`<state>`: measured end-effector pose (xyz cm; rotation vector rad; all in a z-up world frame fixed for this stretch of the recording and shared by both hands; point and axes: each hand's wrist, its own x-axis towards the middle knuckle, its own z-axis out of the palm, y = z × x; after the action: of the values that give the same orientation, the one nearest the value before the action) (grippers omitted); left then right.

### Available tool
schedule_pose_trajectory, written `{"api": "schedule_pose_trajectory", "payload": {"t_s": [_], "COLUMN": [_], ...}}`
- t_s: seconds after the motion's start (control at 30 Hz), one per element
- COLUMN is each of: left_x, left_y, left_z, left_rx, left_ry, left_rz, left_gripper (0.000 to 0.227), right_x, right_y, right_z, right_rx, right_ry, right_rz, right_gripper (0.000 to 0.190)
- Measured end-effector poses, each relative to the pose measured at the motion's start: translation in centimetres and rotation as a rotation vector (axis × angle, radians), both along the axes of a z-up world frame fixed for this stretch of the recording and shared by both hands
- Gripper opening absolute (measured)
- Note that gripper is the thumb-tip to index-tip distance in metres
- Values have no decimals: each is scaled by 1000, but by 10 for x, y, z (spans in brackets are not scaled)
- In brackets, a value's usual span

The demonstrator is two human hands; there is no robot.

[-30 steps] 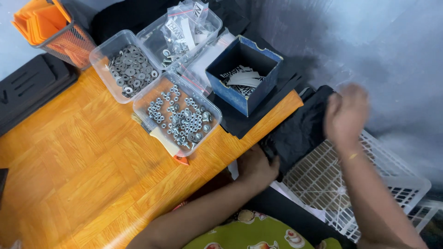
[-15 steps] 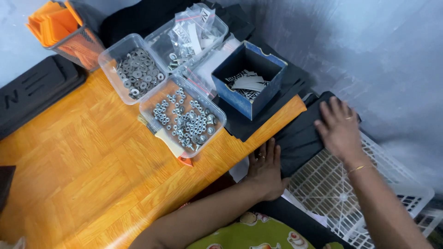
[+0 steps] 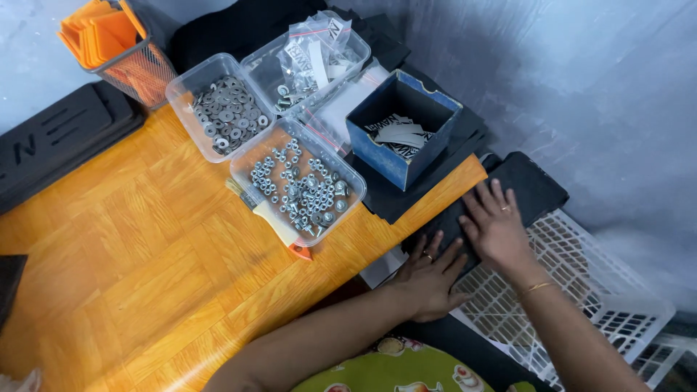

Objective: The person wraps a small cardboard box in a black plastic bag and then handles flat cardboard sheets and small metal components.

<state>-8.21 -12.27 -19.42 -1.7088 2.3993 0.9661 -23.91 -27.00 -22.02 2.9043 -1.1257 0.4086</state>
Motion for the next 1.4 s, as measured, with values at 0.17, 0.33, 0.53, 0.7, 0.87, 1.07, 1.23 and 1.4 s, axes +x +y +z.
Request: {"api": "schedule_pose_trajectory", "payload": {"t_s": [0.17, 0.33, 0.53, 0.7, 0.87, 1.07, 1.23, 1.4], "left_x": [8, 15, 14, 13, 19, 8, 65, 153], "left_y": [4, 8, 9, 9, 1, 7, 75, 155], "left_z": [5, 24, 3, -7, 50, 16, 96, 151], "left_rx": [34, 44, -52, -77, 164, -73, 26, -88], "left_ry": [8, 138, 78, 40, 43, 87, 458, 501], "left_rz": [-29, 12, 31, 29, 78, -26, -94, 4], "left_gripper": [90, 90, 97, 97, 94, 67, 57, 71], "right_x": [-41, -67, 2, -15, -10, 40, 81, 108], "right_y": [-67, -88, 14, 4, 22, 118, 213, 255], "right_z": [-10, -22, -3, 3, 80, 176, 241, 246], "right_rx": [-115, -241, -231, 1, -37, -43, 213, 257], "right_ry": [-51, -91, -74, 56, -132, -289, -326, -361], "right_rz": [-142, -429, -187, -318, -204, 131, 82, 290], "right_gripper": [58, 58, 51, 57, 44, 22, 16, 17]}}
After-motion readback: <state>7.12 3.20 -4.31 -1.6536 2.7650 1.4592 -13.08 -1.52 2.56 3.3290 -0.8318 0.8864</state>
